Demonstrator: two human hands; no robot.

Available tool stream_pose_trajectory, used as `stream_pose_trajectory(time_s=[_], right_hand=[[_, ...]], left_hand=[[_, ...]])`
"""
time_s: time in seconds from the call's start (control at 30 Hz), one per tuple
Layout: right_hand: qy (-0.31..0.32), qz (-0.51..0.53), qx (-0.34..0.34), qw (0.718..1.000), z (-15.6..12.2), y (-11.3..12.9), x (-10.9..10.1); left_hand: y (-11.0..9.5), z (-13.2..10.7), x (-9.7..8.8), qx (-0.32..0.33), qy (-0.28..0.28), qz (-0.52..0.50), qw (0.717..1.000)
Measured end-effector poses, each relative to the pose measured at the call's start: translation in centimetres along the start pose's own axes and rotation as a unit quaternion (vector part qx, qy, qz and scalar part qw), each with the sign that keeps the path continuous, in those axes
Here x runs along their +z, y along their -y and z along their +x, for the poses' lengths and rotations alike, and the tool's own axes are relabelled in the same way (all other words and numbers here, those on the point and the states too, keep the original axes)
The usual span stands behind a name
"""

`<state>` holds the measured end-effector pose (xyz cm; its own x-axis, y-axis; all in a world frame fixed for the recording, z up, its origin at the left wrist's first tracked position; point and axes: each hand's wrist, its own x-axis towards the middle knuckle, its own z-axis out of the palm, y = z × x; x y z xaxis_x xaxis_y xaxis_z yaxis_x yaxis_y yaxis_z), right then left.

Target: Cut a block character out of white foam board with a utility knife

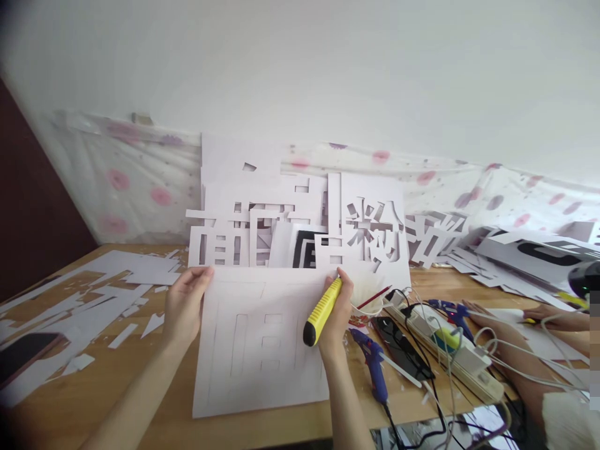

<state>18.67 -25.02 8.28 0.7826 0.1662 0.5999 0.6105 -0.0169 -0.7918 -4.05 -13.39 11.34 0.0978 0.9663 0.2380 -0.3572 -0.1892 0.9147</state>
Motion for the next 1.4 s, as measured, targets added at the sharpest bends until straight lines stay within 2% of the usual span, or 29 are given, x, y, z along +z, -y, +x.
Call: stream_pose_trajectory(time_s=[0.2, 0.33, 0.47, 0.6, 0.8, 0.93, 1.03, 1.13, 1.2, 1.3, 1.4], right_hand=[[0.104, 0.006, 0.073, 0.992, -1.2, -0.2, -0.4], [0.158, 0.005, 0.11, 0.981, -2.2, -1.0, -0.4], [0.182, -0.023, 0.111, 0.977, -3.1, -1.9, 0.0], [0.188, -0.044, 0.118, 0.974, -4.0, -2.6, 0.1], [0.187, -0.091, 0.134, 0.969, -4.7, -3.8, 0.0], [0.196, -0.118, 0.145, 0.963, -4.7, -4.7, 0.3], [0.207, -0.15, 0.145, 0.956, -4.9, -5.2, 0.8], [0.222, -0.2, 0.14, 0.944, -4.9, -5.6, 1.2], [0.234, -0.233, 0.134, 0.935, -4.7, -5.7, 1.4], [0.253, -0.272, 0.119, 0.921, -4.0, -5.7, 1.6], [0.272, -0.304, 0.104, 0.907, -3.2, -5.6, 2.1]], left_hand=[[0.3, 0.0, -0.6, -0.002, 0.003, 0.04, 0.999], [1.1, -0.1, -1.3, -0.038, 0.005, 0.075, 0.996], [2.3, 0.1, -2.1, -0.101, -0.02, 0.113, 0.988], [4.2, 0.7, -2.9, -0.12, -0.059, 0.154, 0.979], [7.4, 2.1, -4.7, -0.19, -0.087, 0.099, 0.973], [9.1, 3.2, -5.7, -0.201, -0.055, 0.127, 0.97], [10.1, 4.1, -5.7, -0.208, -0.021, 0.215, 0.954], [10.8, 4.7, -5.3, -0.144, 0.017, 0.355, 0.924], [11.3, 4.7, -5.1, -0.113, 0.037, 0.403, 0.907], [12.1, 4.1, -5.0, -0.104, 0.033, 0.401, 0.91], [13.0, 3.4, -4.9, -0.17, 0.027, 0.294, 0.94]])
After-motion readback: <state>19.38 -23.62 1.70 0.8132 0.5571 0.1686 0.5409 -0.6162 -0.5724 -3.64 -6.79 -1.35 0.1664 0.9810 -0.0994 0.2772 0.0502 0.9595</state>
